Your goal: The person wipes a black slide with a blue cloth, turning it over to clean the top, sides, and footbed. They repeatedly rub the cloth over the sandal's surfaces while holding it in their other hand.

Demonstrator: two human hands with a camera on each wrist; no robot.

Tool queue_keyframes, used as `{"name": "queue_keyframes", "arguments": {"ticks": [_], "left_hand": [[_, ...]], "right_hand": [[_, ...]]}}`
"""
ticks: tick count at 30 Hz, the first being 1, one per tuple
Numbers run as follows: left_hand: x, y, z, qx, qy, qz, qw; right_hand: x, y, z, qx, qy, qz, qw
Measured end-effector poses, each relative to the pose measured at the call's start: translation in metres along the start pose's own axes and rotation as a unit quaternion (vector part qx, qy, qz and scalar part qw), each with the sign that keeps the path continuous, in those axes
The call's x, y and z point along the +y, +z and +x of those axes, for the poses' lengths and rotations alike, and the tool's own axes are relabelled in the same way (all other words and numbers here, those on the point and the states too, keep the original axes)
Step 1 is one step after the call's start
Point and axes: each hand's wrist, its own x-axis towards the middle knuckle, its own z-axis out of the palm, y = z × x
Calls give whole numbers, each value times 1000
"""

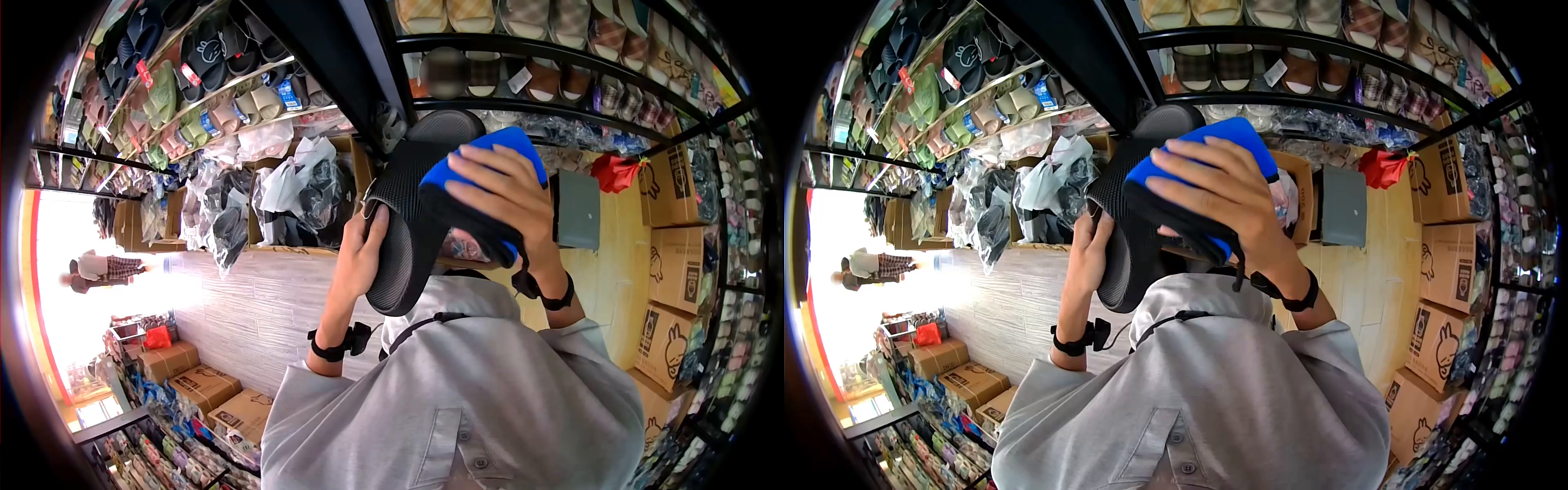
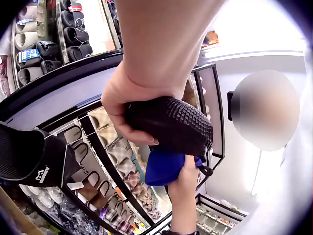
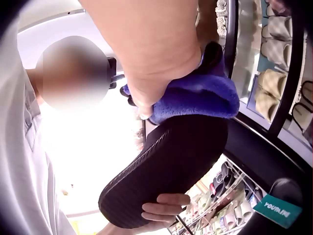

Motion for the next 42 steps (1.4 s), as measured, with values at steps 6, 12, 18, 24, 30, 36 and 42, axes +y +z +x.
{"name": "queue_keyframes", "arguments": {"ticks": [6, 12, 18, 24, 30, 36, 42], "left_hand": [[-17, 8, -1, -18, 78, -92, 993], [-11, 9, -2, -48, 40, -81, 995], [-13, 13, 3, -78, 67, -100, 990], [-17, 10, 12, -84, 55, -98, 990], [-9, 8, 5, -75, 64, -17, 995], [-13, 8, 6, -43, 49, -18, 998], [-15, 6, 9, -57, 55, -28, 996]], "right_hand": [[-33, 31, -23, -20, -116, -35, 992], [-18, 7, -11, -42, -123, -66, 989], [-23, 6, -10, 60, -18, -118, 991], [-26, 15, -27, -73, -217, -91, 969], [-16, 0, -5, 40, -19, -85, 995], [-40, 24, -25, -66, -159, -56, 983], [-13, 7, -8, -1, -23, -36, 999]]}}
